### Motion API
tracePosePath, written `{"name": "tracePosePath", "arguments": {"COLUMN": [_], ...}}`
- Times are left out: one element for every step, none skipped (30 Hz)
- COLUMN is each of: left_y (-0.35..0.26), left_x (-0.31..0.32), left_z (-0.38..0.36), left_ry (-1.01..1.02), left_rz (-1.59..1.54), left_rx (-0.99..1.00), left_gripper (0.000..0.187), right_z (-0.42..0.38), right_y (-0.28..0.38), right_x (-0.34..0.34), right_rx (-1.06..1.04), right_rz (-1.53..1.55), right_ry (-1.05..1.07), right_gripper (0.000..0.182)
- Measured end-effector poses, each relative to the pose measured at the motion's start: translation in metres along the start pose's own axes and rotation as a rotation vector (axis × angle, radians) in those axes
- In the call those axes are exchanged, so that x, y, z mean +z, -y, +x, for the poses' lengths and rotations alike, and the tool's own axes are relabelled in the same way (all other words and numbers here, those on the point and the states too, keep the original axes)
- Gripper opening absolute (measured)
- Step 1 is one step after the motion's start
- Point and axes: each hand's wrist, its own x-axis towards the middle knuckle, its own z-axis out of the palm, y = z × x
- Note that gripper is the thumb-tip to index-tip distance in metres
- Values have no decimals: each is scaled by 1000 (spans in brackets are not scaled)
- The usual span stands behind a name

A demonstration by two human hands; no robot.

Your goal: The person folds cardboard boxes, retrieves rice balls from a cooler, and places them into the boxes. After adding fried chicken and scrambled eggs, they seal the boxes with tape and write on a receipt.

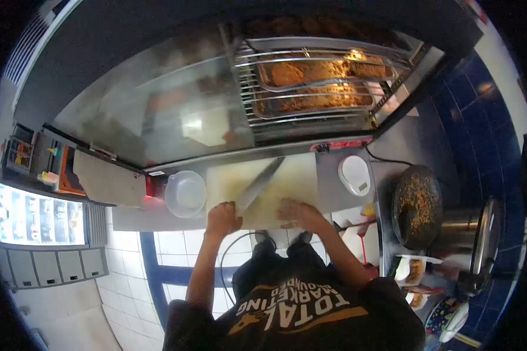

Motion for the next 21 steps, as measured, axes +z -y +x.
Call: {"name": "tracePosePath", "arguments": {"left_y": [-6,-13,-18,-13,-8,-10,-7,-2,6,19,31,44,71,79,89,104,115,122,127,131,132], "left_x": [-9,-18,-22,-2,18,16,16,19,19,7,-15,-37,-51,-103,-141,-165,-182,-193,-197,-199,-201], "left_z": [-2,-4,-5,-3,1,2,4,6,5,9,9,8,19,11,3,7,8,9,11,11,12], "left_ry": [-15,80,171,132,85,165,138,131,129,34,-266,-558,-988,-1205,-1332,-1439,-1444,-1448,-1446,-1428,-1411], "left_rz": [-2,-32,-65,-64,-62,-72,-81,-120,-159,-259,-345,-425,-284,-134,-235,-226,-240,-253,-269,-264,-254], "left_rx": [-10,3,13,51,81,41,6,21,42,51,-31,-111,-79,-124,-192,-232,-236,-242,-215,-268,-323], "left_gripper": [43,45,48,45,42,45,45,45,45,45,45,45,47,52,53,58,58,58,58,57,57], "right_z": [18,40,60,81,100,97,72,60,62,68,63,38,27,30,30,30,36,47,57,66,75], "right_y": [-14,-38,-58,-76,-78,-62,-34,-13,-30,-46,-29,-5,15,21,30,43,65,92,119,146,168], "right_x": [-1,-11,-19,-26,-26,-2,35,56,30,1,17,48,71,75,76,77,93,120,147,174,199], "right_rx": [71,-281,-282,-321,-361,-358,-234,-108,-204,-312,-316,-149,15,12,-213,-445,-622,-796,-974,-1155,-1241], "right_rz": [184,-732,-744,-737,-731,-745,-779,-815,-896,-975,-988,-798,-602,-609,-736,-862,-1009,-1154,-1130,-1100,-1083], "right_ry": [-33,76,98,42,-4,38,-7,-56,-72,-93,-73,-221,-369,-370,-340,-316,-427,-540,-555,-563,-547], "right_gripper": [48,43,43,39,36,36,34,32,29,27,27,25,24,24,22,19,21,27,26,26,27]}}
